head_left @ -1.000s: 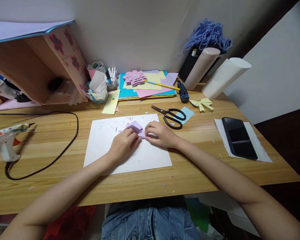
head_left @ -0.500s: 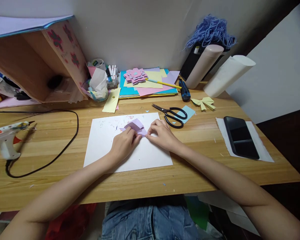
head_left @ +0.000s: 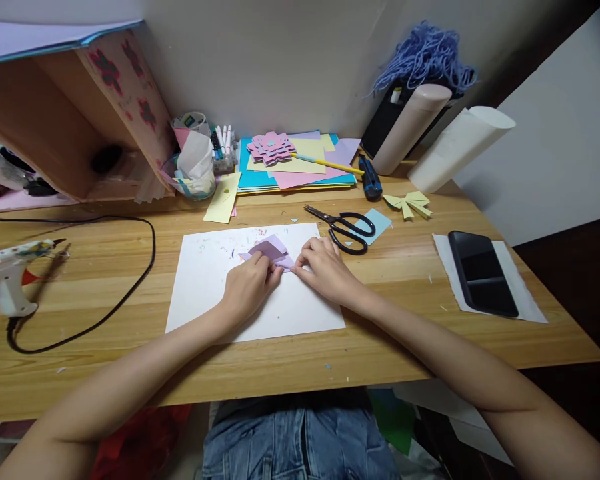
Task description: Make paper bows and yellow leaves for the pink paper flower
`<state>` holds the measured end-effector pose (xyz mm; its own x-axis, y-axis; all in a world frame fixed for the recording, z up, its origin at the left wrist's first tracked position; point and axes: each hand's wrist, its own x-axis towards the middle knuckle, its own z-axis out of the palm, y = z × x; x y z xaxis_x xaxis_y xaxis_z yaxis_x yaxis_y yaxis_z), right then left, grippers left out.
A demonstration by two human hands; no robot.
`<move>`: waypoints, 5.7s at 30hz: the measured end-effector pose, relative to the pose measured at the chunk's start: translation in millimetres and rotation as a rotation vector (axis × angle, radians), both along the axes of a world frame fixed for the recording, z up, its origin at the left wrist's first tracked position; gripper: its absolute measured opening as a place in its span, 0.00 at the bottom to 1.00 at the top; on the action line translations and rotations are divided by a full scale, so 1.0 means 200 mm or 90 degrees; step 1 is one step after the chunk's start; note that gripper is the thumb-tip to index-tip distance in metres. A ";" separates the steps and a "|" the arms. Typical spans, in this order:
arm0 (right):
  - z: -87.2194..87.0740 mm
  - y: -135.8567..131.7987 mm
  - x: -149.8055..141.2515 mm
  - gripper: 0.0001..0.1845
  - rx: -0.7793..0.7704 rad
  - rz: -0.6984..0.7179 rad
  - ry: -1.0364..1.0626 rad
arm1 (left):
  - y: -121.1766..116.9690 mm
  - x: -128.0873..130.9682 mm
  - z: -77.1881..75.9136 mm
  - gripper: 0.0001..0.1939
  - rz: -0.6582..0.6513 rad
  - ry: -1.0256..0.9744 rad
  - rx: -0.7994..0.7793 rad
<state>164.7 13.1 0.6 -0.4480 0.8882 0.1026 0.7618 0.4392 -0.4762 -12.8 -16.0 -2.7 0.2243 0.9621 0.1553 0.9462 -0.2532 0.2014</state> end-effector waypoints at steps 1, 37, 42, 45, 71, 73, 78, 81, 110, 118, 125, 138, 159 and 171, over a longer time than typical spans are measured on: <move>0.00 0.00 0.00 0.09 -0.003 0.003 0.001 | 0.00 0.00 0.00 0.14 -0.001 0.000 -0.002; -0.04 0.06 0.01 0.10 -0.113 -0.084 0.099 | 0.00 -0.02 0.02 0.10 -0.024 -0.092 -0.022; -0.03 0.05 0.01 0.08 -0.117 -0.078 0.104 | -0.01 -0.02 0.02 0.07 -0.031 -0.130 -0.023; -0.01 0.05 0.01 0.08 -0.141 -0.085 0.105 | -0.01 -0.02 0.01 0.07 -0.042 -0.142 -0.025; 0.08 0.08 0.06 0.16 0.155 0.419 -0.140 | -0.01 -0.06 0.03 0.08 -0.053 -0.163 -0.039; 0.10 0.09 0.08 0.17 0.164 0.420 -0.167 | -0.01 -0.06 0.03 0.09 -0.049 -0.161 -0.042; 0.05 0.12 0.13 0.15 0.135 0.393 -0.097 | 0.00 -0.06 0.04 0.09 -0.051 -0.158 -0.042; -0.01 0.14 0.12 0.14 0.133 0.289 -0.005 | 0.00 -0.07 0.03 0.08 -0.064 -0.162 -0.039; -0.02 0.12 0.01 0.08 -0.284 0.127 0.330 | 0.08 -0.18 0.03 0.15 -0.317 0.088 0.138; -0.02 0.10 0.04 0.12 -0.393 0.204 0.349 | 0.05 -0.17 -0.02 0.13 -0.252 -0.042 0.102; -0.07 0.11 0.03 0.06 -0.060 0.275 0.291 | 0.05 -0.18 -0.02 0.12 -0.238 -0.133 0.063; -0.07 0.08 -0.05 0.03 -0.074 0.170 0.262 | 0.02 -0.18 0.04 0.11 -0.301 -0.057 0.097; -0.06 0.05 -0.08 0.02 -0.052 0.110 0.277 | -0.01 -0.15 -0.01 0.09 -0.125 -0.318 -0.030; -0.07 0.03 -0.09 0.03 -0.028 0.101 0.236 | -0.02 -0.12 -0.02 0.07 -0.099 -0.283 0.035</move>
